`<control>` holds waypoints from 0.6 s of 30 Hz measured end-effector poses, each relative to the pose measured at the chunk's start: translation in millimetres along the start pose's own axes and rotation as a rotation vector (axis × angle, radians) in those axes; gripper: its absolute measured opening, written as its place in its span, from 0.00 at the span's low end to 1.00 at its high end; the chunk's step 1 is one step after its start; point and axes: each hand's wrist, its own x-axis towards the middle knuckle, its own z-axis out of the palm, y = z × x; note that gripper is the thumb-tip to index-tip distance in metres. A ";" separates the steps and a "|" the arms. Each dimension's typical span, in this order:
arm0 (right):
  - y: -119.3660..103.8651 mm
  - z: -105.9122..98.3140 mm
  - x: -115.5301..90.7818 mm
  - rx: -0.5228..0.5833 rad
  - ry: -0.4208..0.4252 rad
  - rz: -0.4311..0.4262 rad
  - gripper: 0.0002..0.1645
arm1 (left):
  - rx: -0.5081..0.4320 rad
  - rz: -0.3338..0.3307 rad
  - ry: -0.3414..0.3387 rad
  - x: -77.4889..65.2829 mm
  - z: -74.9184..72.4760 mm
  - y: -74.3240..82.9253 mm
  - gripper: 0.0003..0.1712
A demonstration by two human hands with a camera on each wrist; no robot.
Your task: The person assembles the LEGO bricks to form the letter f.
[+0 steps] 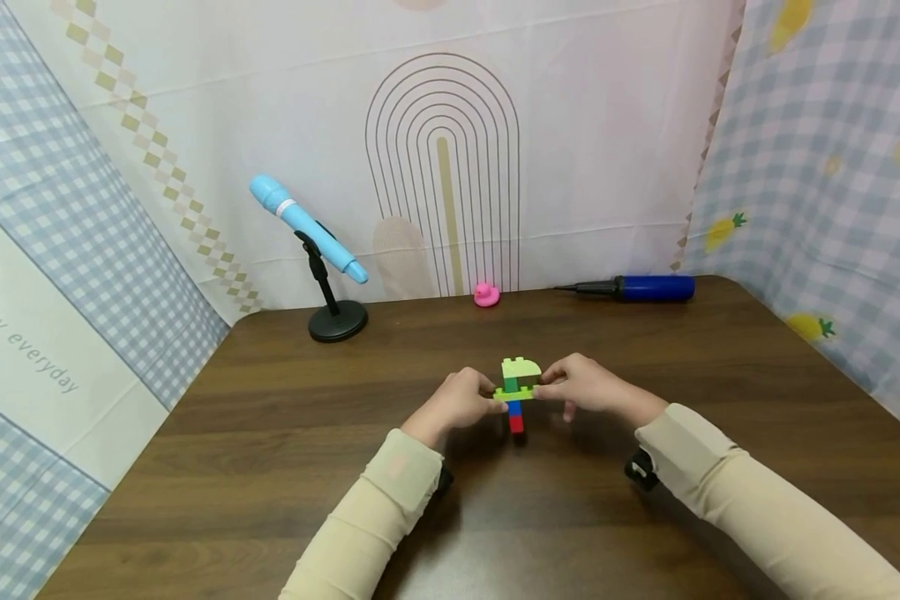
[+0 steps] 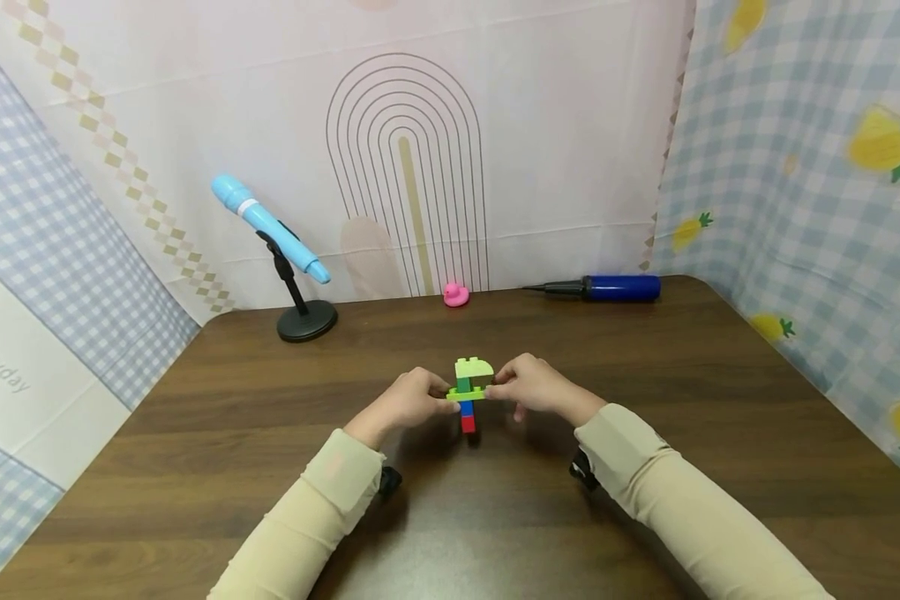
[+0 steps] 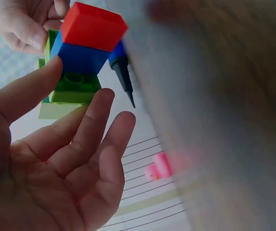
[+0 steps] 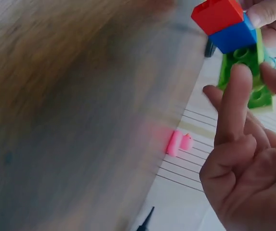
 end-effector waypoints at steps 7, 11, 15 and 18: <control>3.6 1.2 8.7 0.042 -0.003 0.076 0.17 | -0.030 -0.010 -0.037 8.7 0.8 0.0 0.12; 2.7 4.2 11.8 0.017 -0.023 0.121 0.15 | 0.008 -0.012 -0.058 11.9 1.7 -1.7 0.14; 1.4 7.4 14.2 -0.021 -0.010 0.152 0.15 | 0.043 -0.028 -0.077 14.2 2.3 -2.2 0.16; 1.6 9.6 16.1 -0.042 0.009 0.167 0.14 | 0.056 -0.045 -0.086 15.5 2.3 -1.8 0.16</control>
